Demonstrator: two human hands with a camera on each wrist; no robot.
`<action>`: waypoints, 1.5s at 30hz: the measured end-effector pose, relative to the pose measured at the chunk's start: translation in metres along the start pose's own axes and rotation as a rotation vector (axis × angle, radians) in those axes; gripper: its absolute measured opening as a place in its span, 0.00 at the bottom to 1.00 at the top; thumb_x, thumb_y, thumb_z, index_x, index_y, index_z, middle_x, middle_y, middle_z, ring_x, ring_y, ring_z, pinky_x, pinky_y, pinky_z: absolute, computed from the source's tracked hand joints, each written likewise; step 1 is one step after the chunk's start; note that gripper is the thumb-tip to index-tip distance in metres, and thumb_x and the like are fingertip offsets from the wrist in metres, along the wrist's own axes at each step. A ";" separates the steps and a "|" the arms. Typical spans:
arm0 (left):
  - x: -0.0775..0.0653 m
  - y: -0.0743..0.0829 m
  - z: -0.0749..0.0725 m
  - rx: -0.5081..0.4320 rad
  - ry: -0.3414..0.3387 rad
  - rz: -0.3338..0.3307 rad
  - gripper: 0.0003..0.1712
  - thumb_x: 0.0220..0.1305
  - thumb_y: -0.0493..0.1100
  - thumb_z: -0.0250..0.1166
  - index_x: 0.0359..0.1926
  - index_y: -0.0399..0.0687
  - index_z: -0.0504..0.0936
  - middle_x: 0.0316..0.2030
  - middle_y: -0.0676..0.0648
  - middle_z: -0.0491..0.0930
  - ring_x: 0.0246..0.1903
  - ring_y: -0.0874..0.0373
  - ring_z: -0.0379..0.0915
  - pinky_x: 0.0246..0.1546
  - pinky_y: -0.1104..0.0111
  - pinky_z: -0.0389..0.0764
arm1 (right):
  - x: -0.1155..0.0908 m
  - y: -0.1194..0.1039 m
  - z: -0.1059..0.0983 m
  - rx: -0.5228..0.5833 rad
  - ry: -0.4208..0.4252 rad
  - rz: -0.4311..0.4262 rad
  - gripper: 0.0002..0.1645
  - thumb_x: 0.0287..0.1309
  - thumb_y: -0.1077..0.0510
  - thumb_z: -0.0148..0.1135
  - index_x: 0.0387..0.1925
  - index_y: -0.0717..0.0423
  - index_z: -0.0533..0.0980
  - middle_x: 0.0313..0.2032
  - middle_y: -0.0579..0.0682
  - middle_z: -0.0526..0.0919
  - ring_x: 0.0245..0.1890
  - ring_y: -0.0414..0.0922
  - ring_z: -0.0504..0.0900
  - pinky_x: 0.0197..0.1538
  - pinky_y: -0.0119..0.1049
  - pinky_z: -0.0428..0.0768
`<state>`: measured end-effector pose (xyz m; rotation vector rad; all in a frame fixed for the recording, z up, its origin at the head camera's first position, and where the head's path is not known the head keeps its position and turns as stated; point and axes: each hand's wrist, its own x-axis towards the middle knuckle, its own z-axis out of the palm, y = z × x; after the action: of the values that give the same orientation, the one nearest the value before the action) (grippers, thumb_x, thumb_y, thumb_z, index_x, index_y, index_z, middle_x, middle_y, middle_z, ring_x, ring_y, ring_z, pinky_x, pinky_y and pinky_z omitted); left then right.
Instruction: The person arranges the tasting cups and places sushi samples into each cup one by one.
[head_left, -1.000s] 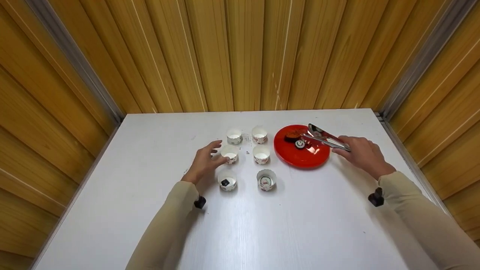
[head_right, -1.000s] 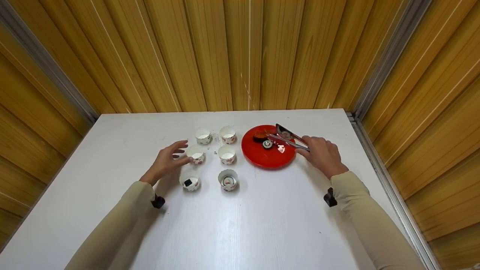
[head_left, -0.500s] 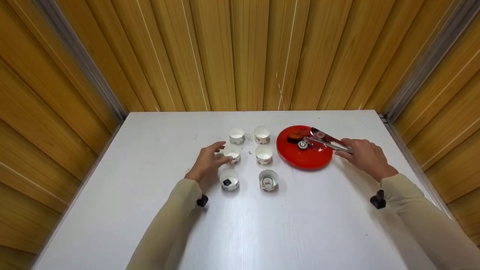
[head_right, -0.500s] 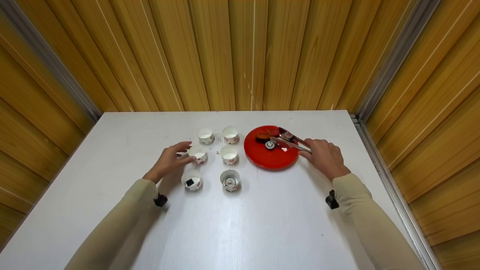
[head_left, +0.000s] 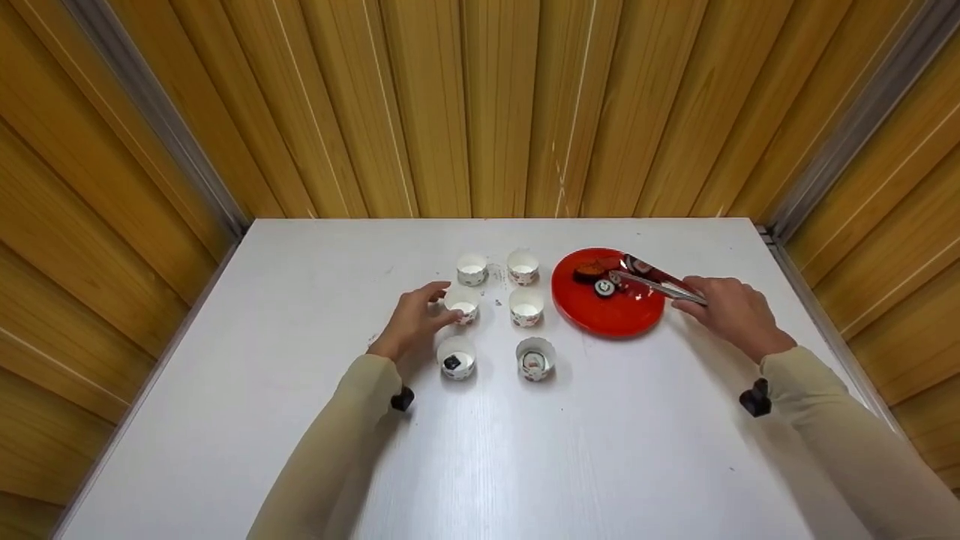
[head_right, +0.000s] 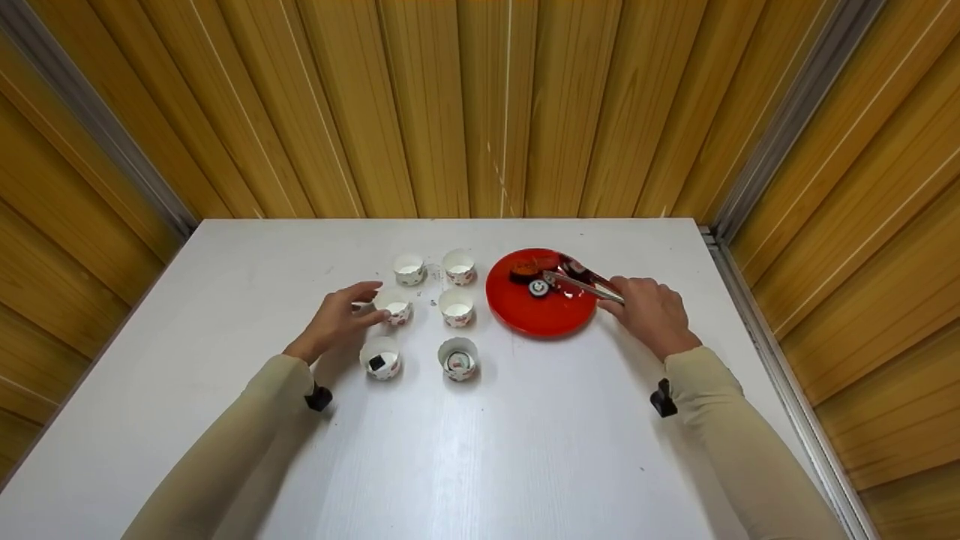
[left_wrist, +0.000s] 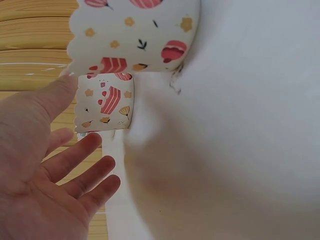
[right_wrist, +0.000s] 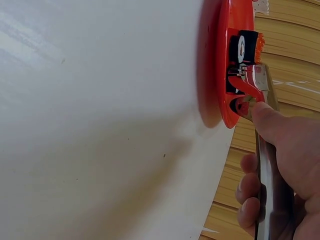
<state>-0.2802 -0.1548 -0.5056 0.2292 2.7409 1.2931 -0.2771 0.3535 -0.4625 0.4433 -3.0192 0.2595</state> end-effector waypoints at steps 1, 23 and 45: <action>0.000 0.000 0.000 0.002 0.001 0.003 0.41 0.64 0.53 0.74 0.73 0.45 0.70 0.65 0.39 0.76 0.67 0.44 0.68 0.71 0.49 0.63 | 0.000 0.000 0.000 0.002 -0.005 0.004 0.23 0.65 0.49 0.71 0.54 0.59 0.81 0.40 0.61 0.87 0.29 0.53 0.77 0.28 0.47 0.77; 0.004 0.000 0.004 0.012 0.030 0.049 0.36 0.65 0.48 0.74 0.69 0.42 0.74 0.58 0.37 0.80 0.60 0.45 0.74 0.67 0.51 0.70 | -0.001 -0.001 -0.002 0.027 -0.026 0.031 0.25 0.66 0.49 0.69 0.57 0.60 0.81 0.43 0.63 0.87 0.29 0.52 0.76 0.25 0.40 0.70; 0.003 -0.008 0.006 -0.020 0.067 0.123 0.35 0.60 0.46 0.77 0.65 0.37 0.77 0.58 0.37 0.81 0.60 0.44 0.75 0.67 0.52 0.70 | -0.001 0.000 0.001 0.016 -0.010 0.019 0.25 0.66 0.48 0.69 0.58 0.58 0.81 0.43 0.64 0.87 0.26 0.51 0.73 0.23 0.39 0.66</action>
<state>-0.2825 -0.1546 -0.5154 0.3647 2.8080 1.3819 -0.2764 0.3533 -0.4636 0.4184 -3.0347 0.2831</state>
